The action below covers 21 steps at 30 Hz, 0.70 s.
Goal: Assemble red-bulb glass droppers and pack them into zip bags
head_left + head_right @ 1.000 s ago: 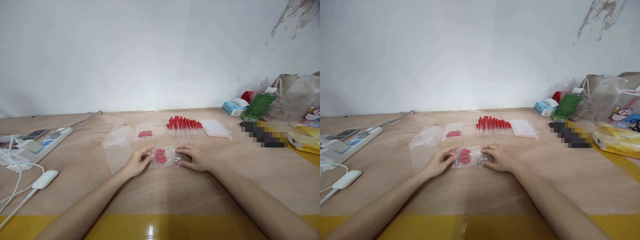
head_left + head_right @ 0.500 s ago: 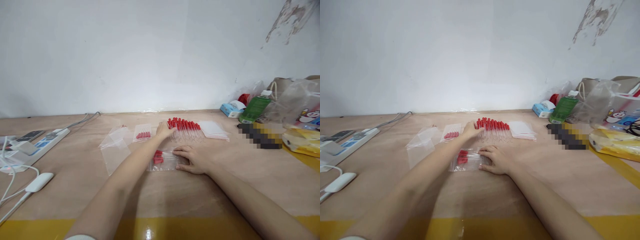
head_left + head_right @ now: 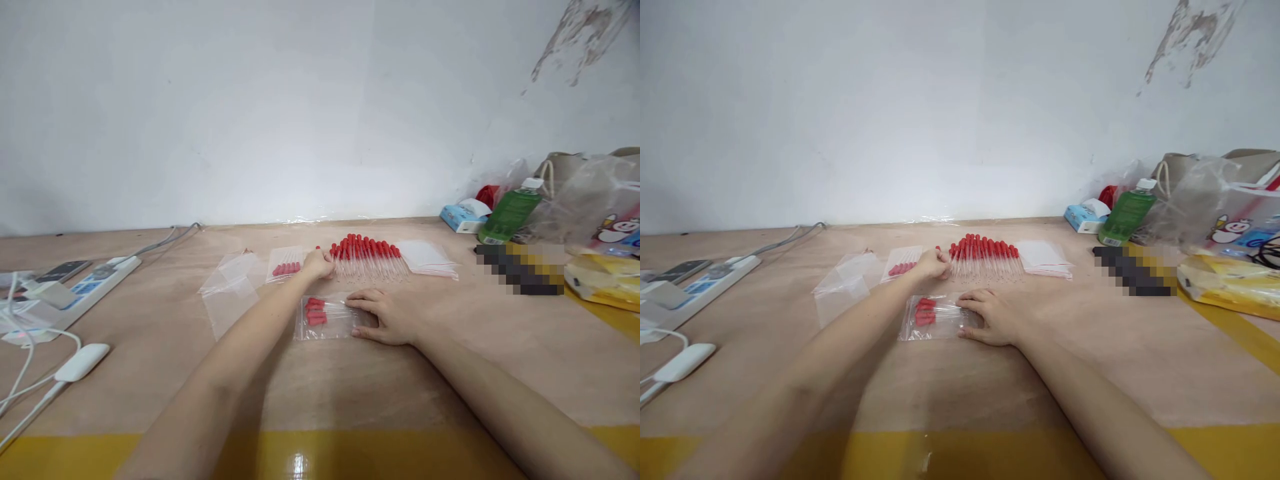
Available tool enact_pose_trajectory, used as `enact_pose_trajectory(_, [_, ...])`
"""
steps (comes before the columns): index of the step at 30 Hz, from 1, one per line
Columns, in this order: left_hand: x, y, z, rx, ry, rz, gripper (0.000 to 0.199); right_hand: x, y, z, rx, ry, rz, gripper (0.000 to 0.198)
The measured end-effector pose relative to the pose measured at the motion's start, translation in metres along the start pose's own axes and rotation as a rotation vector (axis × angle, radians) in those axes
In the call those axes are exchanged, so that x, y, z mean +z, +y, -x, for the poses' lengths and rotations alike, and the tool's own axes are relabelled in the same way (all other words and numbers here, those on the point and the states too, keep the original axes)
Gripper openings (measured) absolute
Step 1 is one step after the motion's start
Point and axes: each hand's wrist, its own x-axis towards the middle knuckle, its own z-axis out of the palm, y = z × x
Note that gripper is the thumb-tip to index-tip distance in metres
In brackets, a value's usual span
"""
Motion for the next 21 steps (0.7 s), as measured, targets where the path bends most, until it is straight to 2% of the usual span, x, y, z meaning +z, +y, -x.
enact_pose_trajectory(10, [-0.012, -0.006, 0.0, 0.015, 0.254, -0.228, 0.031, 0.001, 0.002, 0.0, -0.007, 0.006, -0.019, 0.057])
enact_pose_trajectory(16, [-0.02, -0.004, -0.018, -0.162, 0.181, -0.201, 0.055, 0.001, 0.002, 0.0, -0.004, 0.008, -0.033, 0.057])
enact_pose_trajectory(19, [-0.022, -0.001, -0.024, -0.244, 0.143, -0.117, 0.073, 0.001, 0.002, 0.0, -0.002, -0.001, -0.032, 0.057])
enact_pose_trajectory(21, [-0.025, 0.001, -0.024, -0.245, 0.116, -0.02, 0.079, 0.0, 0.002, 0.0, 0.001, -0.007, -0.028, 0.056])
